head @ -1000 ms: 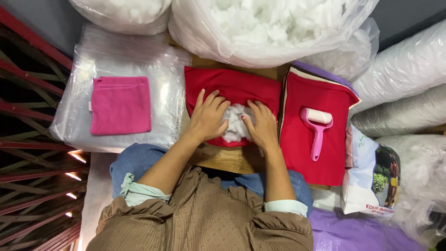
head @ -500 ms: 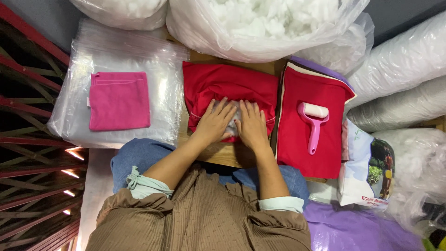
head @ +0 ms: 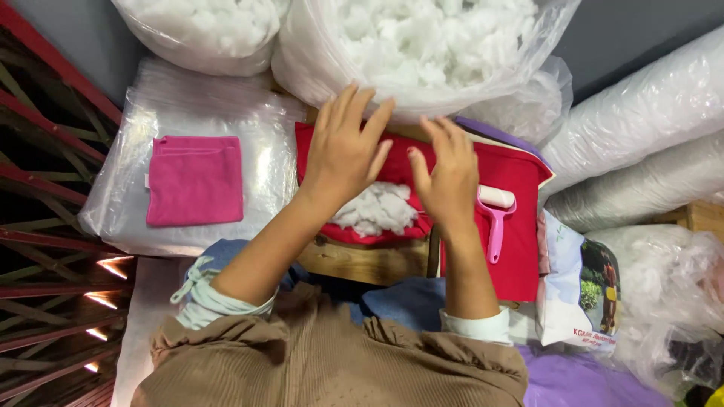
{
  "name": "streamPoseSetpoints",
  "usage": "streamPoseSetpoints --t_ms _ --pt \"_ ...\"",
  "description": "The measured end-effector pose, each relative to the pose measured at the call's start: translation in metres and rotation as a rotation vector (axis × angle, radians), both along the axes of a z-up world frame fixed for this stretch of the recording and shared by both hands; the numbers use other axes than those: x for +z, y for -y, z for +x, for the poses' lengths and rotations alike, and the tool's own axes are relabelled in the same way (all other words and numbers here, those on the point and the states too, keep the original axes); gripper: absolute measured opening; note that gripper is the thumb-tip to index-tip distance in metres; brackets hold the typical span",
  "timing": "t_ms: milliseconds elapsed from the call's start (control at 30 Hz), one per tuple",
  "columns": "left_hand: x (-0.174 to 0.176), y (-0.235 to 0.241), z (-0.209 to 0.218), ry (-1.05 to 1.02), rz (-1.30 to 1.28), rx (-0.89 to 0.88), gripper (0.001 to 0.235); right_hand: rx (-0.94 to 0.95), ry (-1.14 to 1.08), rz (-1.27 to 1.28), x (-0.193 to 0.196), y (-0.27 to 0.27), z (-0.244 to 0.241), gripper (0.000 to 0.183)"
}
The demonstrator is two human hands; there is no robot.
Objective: The person stuffs a red pillowcase with white cotton batting by hand. They repeatedly take handfuls of cotton from a large bag, place it inside the pillowcase, and smooth the fabric to distribute the filling evenly.
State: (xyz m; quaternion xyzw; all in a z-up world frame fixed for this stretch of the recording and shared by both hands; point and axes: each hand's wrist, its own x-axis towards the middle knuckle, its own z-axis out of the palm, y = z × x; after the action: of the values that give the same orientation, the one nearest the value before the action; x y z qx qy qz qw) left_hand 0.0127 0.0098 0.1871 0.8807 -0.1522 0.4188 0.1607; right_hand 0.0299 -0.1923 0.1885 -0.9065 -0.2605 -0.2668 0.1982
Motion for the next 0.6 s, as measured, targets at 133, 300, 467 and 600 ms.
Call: streamPoseSetpoints --t_ms 133,300,467,600 --pt "0.028 0.016 0.083 -0.069 -0.082 0.105 0.075 0.059 0.113 0.032 0.055 -0.042 0.070 0.048" --pt "-0.028 0.031 0.196 -0.557 -0.115 0.357 0.045 -0.148 -0.027 -0.208 0.009 -0.064 0.193 0.085" --pt "-0.046 0.024 0.208 -0.507 -0.211 0.228 0.013 -0.038 0.053 -0.124 -0.016 -0.051 0.218 0.038" --pt "-0.015 0.018 0.185 -0.275 -0.410 0.079 0.016 0.109 0.244 0.043 0.020 -0.043 0.173 0.018"
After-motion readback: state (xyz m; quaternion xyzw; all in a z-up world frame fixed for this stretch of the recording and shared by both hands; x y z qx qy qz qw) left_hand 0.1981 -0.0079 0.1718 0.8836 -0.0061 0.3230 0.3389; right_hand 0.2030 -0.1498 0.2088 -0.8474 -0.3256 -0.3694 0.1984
